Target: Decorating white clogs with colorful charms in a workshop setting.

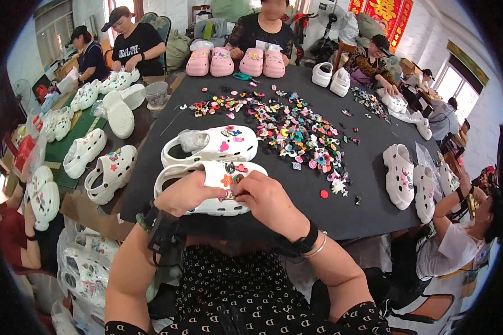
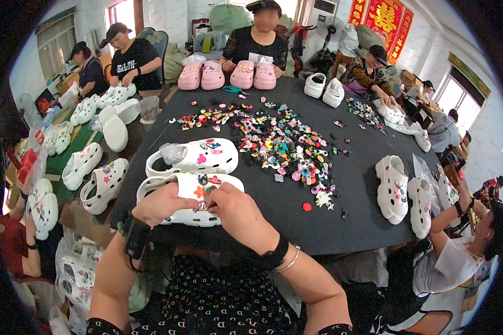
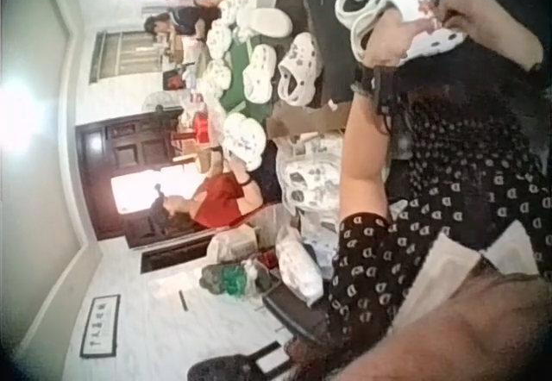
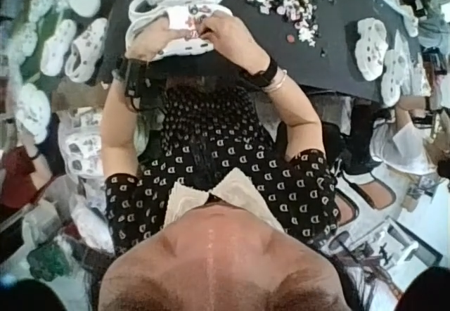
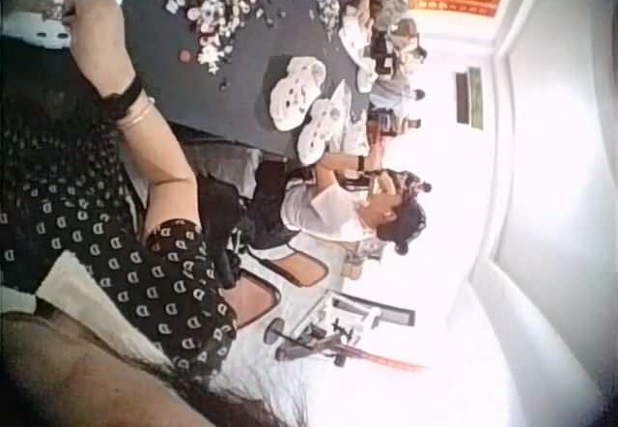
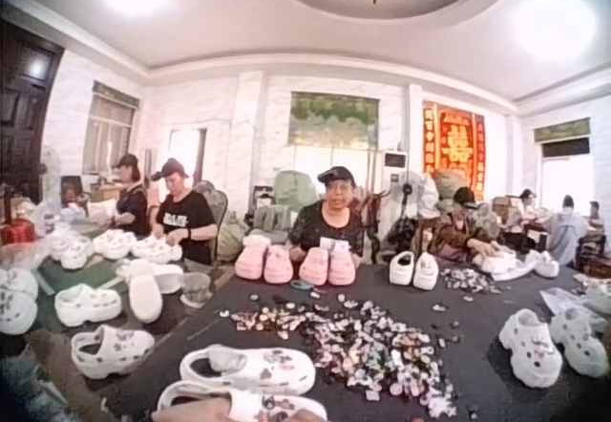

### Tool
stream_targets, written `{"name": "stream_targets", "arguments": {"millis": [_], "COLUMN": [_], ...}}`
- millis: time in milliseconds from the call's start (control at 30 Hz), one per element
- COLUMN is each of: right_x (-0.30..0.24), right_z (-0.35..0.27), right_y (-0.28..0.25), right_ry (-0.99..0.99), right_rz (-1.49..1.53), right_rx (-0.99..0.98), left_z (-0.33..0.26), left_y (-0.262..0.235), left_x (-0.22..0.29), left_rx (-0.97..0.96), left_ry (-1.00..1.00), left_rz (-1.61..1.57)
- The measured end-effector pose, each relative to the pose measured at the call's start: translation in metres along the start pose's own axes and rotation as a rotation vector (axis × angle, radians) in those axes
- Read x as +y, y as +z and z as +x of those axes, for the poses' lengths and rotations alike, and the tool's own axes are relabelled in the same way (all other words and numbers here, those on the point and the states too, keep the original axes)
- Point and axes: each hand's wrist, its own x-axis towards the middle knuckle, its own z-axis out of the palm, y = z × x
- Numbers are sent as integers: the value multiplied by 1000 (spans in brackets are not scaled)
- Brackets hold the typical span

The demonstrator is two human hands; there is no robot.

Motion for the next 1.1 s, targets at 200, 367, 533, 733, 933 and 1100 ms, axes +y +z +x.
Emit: {"name": "stream_targets", "arguments": {"millis": [200,367,533,733,933,1100], "right_x": [-5,-12,-14,-10,-12,-8], "right_z": [2,5,12,16,26,26], "right_y": [5,6,1,4,-4,0], "right_ry": [15,22,31,127,262,244], "right_rz": [-154,-239,-327,-386,-325,-381], "right_rx": [19,-30,-41,54,-197,-182], "left_z": [-3,-4,-1,-7,-10,-13], "left_y": [4,5,6,11,14,14], "left_x": [1,-2,-2,-1,-6,-3], "left_rx": [22,50,47,32,76,137], "left_ry": [-22,-15,-3,27,78,123], "left_rz": [-27,13,-17,-36,94,251]}}
